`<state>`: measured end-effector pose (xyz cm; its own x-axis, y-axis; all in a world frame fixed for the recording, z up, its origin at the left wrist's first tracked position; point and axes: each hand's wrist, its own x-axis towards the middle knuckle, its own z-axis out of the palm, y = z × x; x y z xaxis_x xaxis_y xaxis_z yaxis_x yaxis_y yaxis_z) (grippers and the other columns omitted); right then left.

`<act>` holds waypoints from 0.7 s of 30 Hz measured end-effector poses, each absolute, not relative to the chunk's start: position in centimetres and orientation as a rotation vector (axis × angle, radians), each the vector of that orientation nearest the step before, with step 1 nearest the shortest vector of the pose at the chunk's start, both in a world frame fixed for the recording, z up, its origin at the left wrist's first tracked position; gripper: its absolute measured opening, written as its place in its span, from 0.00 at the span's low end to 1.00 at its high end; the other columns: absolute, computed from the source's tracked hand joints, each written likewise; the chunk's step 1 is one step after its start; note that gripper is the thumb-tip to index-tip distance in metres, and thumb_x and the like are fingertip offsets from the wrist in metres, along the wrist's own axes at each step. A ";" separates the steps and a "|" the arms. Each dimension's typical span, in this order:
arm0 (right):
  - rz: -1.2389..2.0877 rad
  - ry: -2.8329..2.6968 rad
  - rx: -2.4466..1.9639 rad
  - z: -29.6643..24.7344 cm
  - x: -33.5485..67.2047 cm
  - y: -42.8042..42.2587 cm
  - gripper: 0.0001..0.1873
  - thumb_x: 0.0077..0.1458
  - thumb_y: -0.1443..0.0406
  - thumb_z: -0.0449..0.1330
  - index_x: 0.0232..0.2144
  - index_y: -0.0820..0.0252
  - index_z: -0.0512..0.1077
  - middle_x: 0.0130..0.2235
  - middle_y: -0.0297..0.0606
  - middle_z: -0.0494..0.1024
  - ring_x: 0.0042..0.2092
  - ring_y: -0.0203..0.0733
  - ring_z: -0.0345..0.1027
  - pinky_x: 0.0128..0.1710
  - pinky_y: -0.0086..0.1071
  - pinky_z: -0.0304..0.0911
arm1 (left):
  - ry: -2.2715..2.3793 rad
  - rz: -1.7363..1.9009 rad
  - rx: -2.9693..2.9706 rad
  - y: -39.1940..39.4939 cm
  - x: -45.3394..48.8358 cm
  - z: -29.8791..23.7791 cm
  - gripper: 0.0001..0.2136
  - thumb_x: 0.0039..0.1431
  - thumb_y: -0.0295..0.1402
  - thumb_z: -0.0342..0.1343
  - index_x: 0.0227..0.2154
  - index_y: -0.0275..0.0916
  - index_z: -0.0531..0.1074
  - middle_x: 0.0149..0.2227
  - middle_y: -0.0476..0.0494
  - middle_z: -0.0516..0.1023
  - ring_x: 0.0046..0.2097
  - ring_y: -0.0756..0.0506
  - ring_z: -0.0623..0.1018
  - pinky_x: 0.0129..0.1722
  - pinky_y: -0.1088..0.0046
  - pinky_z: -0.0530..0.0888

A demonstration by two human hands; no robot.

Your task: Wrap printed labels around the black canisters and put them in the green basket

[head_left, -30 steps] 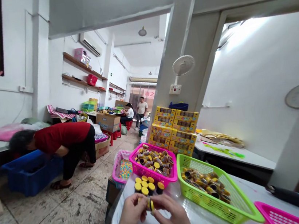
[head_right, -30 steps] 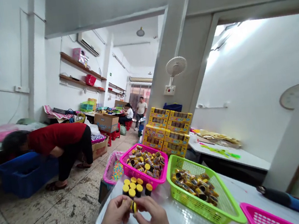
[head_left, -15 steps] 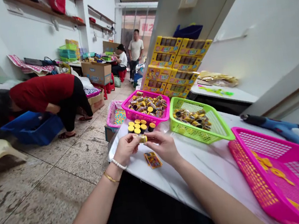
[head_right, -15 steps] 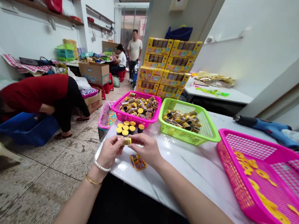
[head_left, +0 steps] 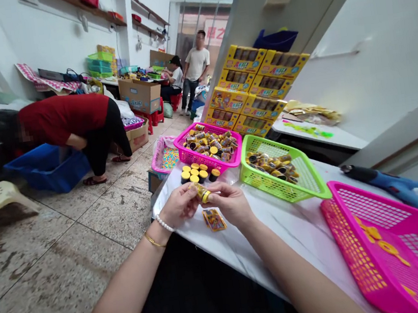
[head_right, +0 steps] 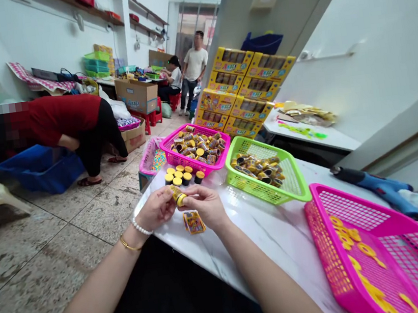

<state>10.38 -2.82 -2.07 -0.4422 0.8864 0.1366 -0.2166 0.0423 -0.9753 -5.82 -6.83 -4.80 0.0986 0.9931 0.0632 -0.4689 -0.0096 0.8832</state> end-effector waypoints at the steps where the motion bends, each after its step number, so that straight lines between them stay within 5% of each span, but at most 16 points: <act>1: 1.564 -1.407 -0.726 -2.2 10.3 -2.9 0.17 0.34 0.56 0.78 0.24 0.57 0.78 0.31 0.32 0.78 0.30 0.42 0.77 0.30 0.39 0.78 | 0.756 1.336 0.927 -6.9 -5.8 -4.8 0.26 0.47 0.58 0.64 0.29 0.38 0.69 0.14 0.56 0.63 0.11 0.56 0.57 0.10 0.79 0.48; 7: 1.534 -1.566 -0.664 -2.5 10.4 -2.8 0.18 0.40 0.60 0.77 0.36 0.54 0.81 0.37 0.33 0.79 0.33 0.39 0.77 0.34 0.36 0.80 | 0.898 1.316 0.916 -6.8 -5.6 -4.6 0.29 0.45 0.64 0.60 0.24 0.39 0.65 0.10 0.58 0.60 0.10 0.56 0.54 0.08 0.80 0.48; 12: 1.355 -1.565 -0.580 -3.3 10.6 -2.7 0.10 0.43 0.61 0.76 0.28 0.54 0.81 0.34 0.33 0.74 0.32 0.39 0.76 0.29 0.35 0.80 | 0.790 1.236 0.878 -6.7 -5.9 -4.7 0.28 0.45 0.62 0.62 0.27 0.39 0.66 0.12 0.57 0.63 0.10 0.56 0.56 0.09 0.80 0.48; 18: 1.230 -1.742 -0.560 -2.6 10.3 -3.2 0.10 0.50 0.61 0.72 0.37 0.53 0.81 0.41 0.34 0.71 0.30 0.34 0.75 0.32 0.34 0.79 | 0.862 1.250 0.819 -6.2 -5.8 -5.2 0.29 0.45 0.63 0.61 0.28 0.37 0.67 0.12 0.57 0.63 0.10 0.56 0.57 0.09 0.80 0.49; 21: 1.190 -1.735 -0.543 -2.1 10.3 -3.3 0.07 0.53 0.60 0.70 0.30 0.56 0.80 0.37 0.33 0.68 0.30 0.35 0.75 0.29 0.33 0.78 | 0.793 1.211 0.814 -6.6 -5.7 -4.5 0.29 0.45 0.62 0.62 0.31 0.37 0.68 0.13 0.56 0.66 0.11 0.56 0.58 0.09 0.81 0.50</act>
<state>10.34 -3.33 -2.12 -0.4682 0.7639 0.4441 -0.1393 0.4325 -0.8908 -5.66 -6.61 -4.52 0.1721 0.9813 -0.0859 -0.4716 0.1587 0.8674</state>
